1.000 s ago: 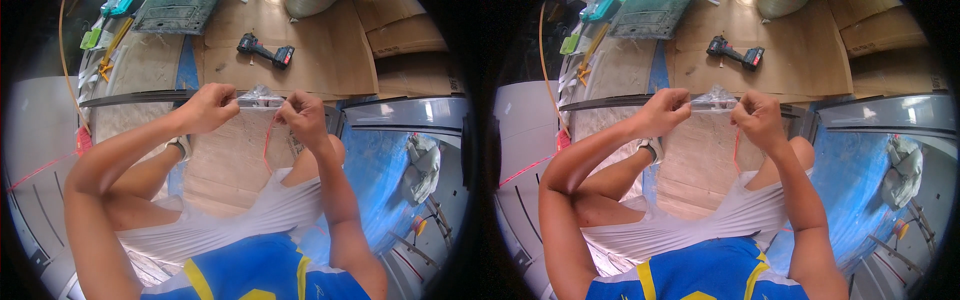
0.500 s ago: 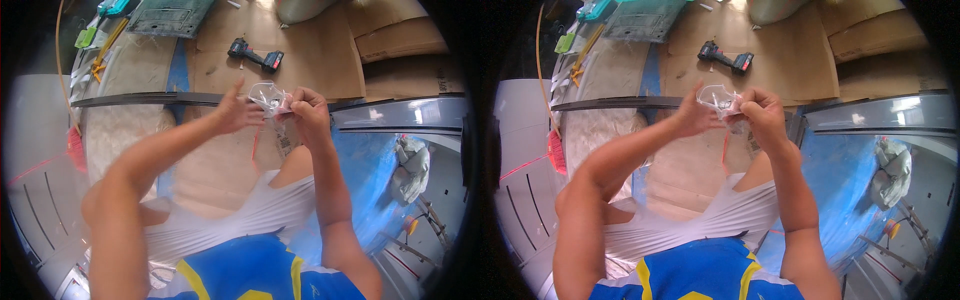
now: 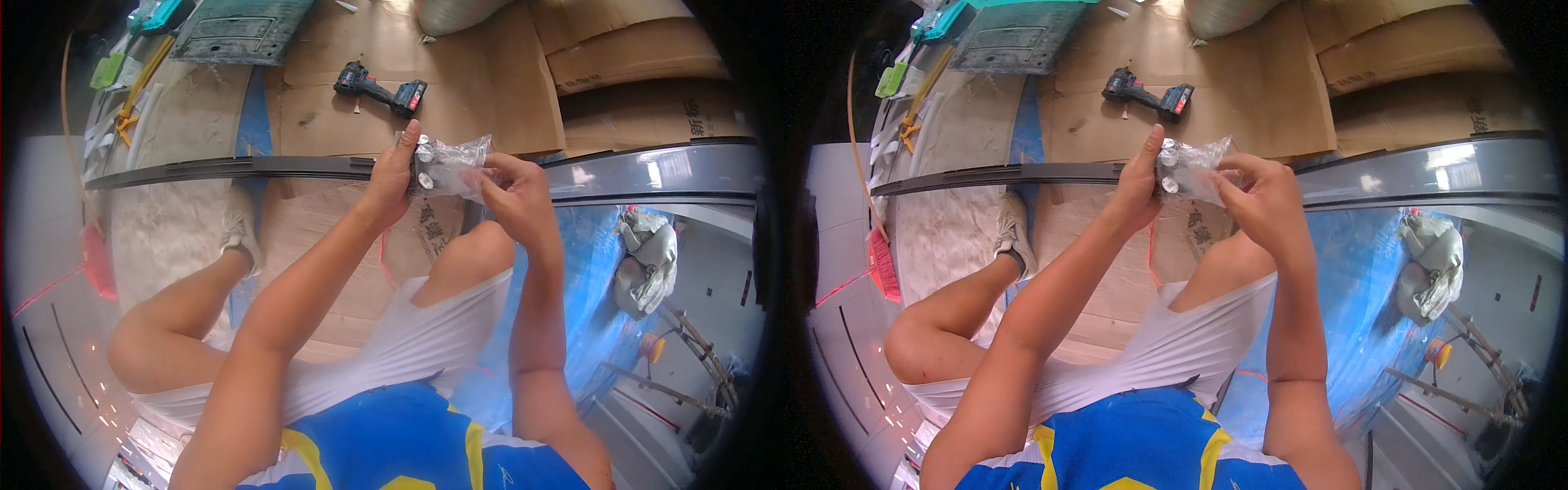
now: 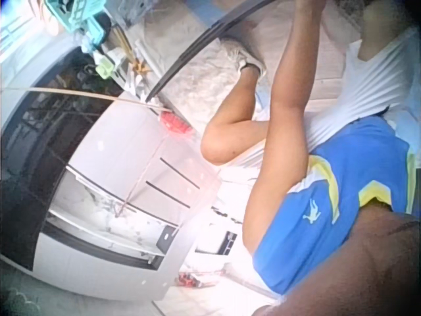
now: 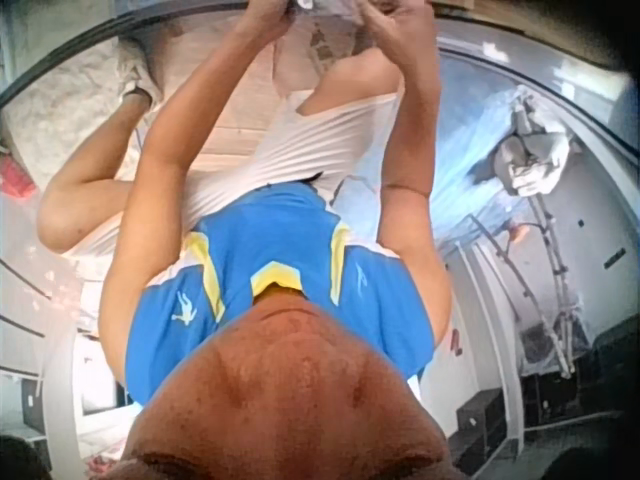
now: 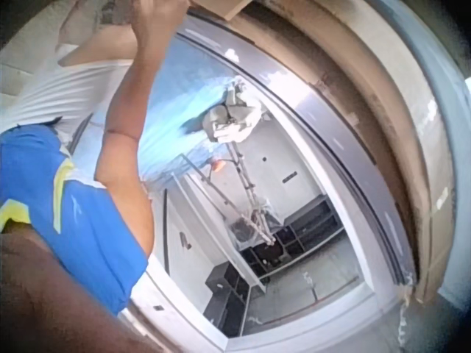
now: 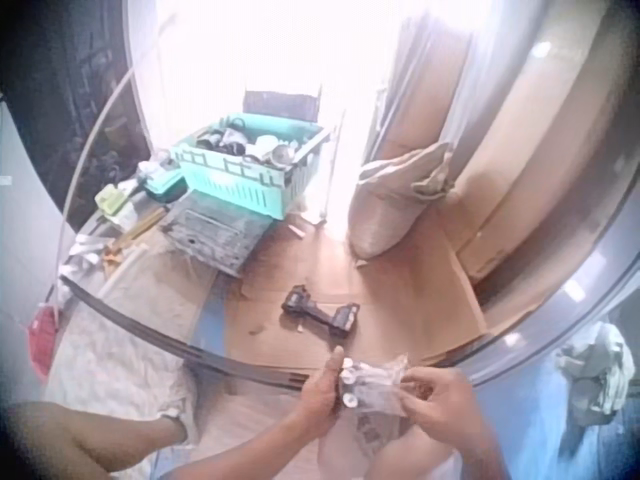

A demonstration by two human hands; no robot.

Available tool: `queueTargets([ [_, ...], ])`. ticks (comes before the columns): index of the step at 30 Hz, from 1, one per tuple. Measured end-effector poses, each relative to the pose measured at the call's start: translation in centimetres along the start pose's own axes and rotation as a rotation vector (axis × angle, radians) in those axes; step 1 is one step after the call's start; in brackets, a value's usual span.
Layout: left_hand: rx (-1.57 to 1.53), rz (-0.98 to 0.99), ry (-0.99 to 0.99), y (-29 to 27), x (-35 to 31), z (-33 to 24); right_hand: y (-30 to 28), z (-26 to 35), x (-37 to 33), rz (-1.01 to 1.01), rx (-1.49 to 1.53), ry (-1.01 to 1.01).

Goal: The person assembles metal frame components by positioning structural pieces, retrieving screws from a plastic bag, and securing the joints using a power drill.

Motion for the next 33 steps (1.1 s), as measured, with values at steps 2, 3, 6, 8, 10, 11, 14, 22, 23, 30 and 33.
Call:
queueTargets([
  [2,0.001,0.003,0.001,-0.4,0.3,0.4,0.1,-1.4,0.6,0.045,-0.047,0.017],
  [3,0.002,0.008,0.002,-0.4,0.4,0.6,-0.3,-2.6,1.0,0.056,-0.040,0.009],
  [6,-0.113,0.041,0.004,0.1,0.0,0.0,-0.7,-2.9,1.4,0.043,0.050,-0.001],
  [8,-0.151,0.058,0.002,-0.2,-0.1,-0.2,0.0,-2.3,1.4,0.023,0.137,0.000],
  [10,-0.192,0.078,-0.001,-0.4,-0.2,-0.3,0.5,-0.3,1.3,-0.044,0.301,-0.236],
  [11,-0.230,0.107,-0.030,-0.5,-0.4,-0.3,0.5,-0.2,1.3,-0.039,0.297,-0.236],
  [14,-0.290,0.199,-0.045,-0.5,-0.9,-0.6,0.9,0.4,1.5,0.014,0.313,-0.142],
  [22,-0.388,0.293,-0.013,-1.0,-0.6,-0.4,-0.1,3.1,1.5,-0.124,0.369,-0.138],
  [23,-0.416,0.319,-0.030,-0.9,-0.8,-0.5,-0.3,3.0,1.6,-0.124,0.362,-0.144],
  [30,-0.559,0.425,-0.079,-0.8,-0.8,-0.1,-1.7,2.6,1.8,-0.252,0.402,-0.021],
  [33,-0.661,0.631,-0.037,-1.8,-0.5,0.0,-1.3,2.1,2.1,-0.223,0.545,0.065],
])
Point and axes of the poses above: each hand's wrist, its own x-axis towards the middle knuckle, its own y-axis out of the palm, z = x × y, the point moved 5 cm from there along x, towards the middle knuckle, and after that the axes turned 15 degrees about x, right-handed, at the moved point
